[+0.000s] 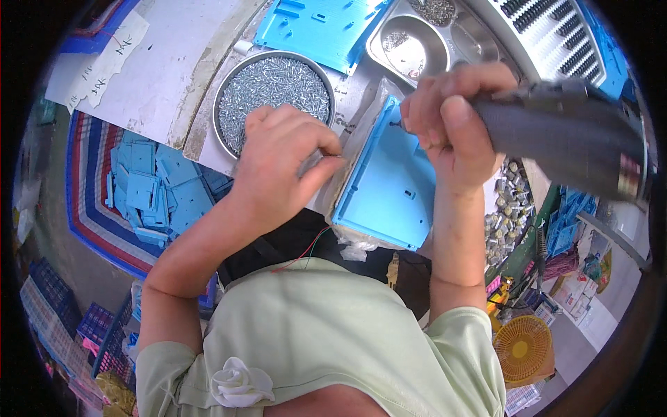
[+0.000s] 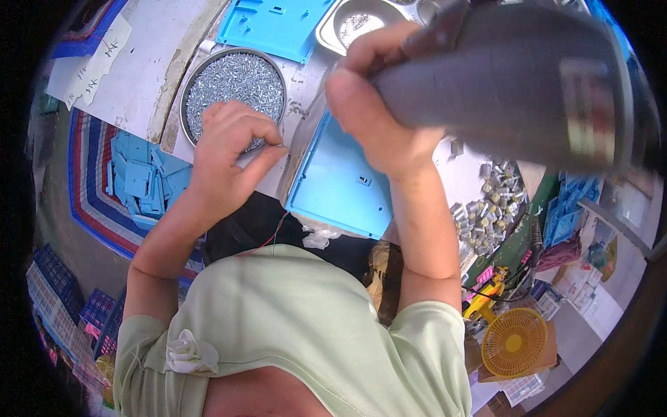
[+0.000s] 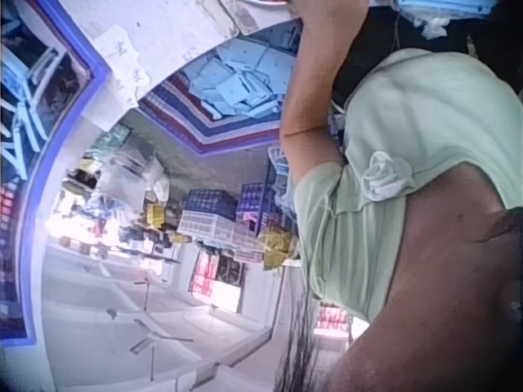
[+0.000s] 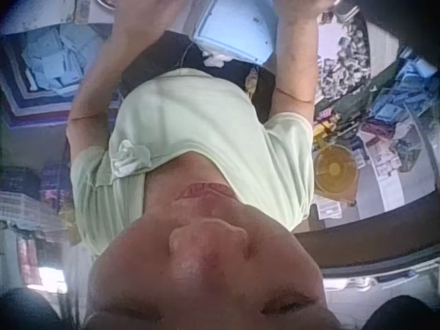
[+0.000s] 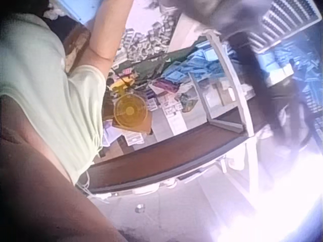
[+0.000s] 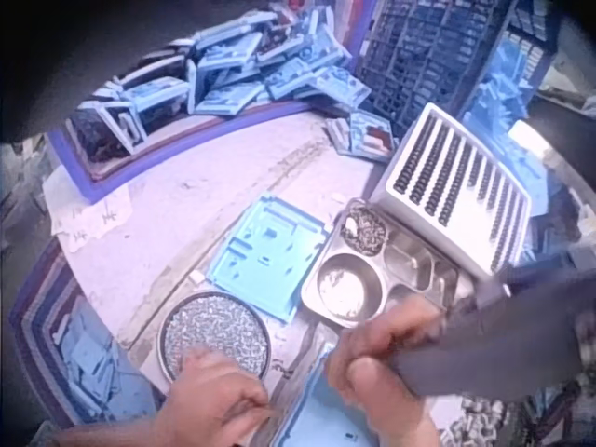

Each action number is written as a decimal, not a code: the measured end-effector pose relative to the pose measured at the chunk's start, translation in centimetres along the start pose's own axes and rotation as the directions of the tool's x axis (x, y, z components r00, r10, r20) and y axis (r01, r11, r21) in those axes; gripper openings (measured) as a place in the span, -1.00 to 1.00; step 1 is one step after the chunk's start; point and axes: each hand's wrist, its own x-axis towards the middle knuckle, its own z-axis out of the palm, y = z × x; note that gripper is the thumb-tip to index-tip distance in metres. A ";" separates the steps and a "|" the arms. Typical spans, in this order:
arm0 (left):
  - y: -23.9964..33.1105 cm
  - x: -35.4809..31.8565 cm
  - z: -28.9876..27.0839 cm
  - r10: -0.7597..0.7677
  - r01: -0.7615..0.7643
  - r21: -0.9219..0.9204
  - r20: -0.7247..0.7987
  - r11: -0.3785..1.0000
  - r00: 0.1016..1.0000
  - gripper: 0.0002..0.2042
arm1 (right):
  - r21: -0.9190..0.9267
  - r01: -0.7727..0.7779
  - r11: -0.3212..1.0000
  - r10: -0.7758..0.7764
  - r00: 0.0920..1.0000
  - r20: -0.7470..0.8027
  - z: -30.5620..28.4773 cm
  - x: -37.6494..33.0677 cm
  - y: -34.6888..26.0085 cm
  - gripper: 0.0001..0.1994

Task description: Assembling electronic components into a plastic housing using a powered screwdriver and a soldering iron.

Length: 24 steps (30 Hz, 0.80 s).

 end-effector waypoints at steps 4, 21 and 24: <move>0.8 0.2 1.4 0.159 -0.160 0.005 -0.122 0.987 0.980 -0.78 | 0.317 0.095 0.944 -0.156 0.972 0.174 -1.0 1.2 -3.4 -0.67; 0.8 -0.2 -0.2 0.206 -0.208 -0.029 -0.063 0.978 0.976 -0.74 | 0.377 -0.011 0.926 -0.047 0.988 0.145 2.4 -2.2 -5.9 -0.69; -1.9 0.0 -3.3 0.014 0.056 0.480 -0.140 0.876 0.990 -0.77 | 0.357 -0.089 0.930 0.073 0.996 0.056 3.4 -3.5 -5.4 -0.69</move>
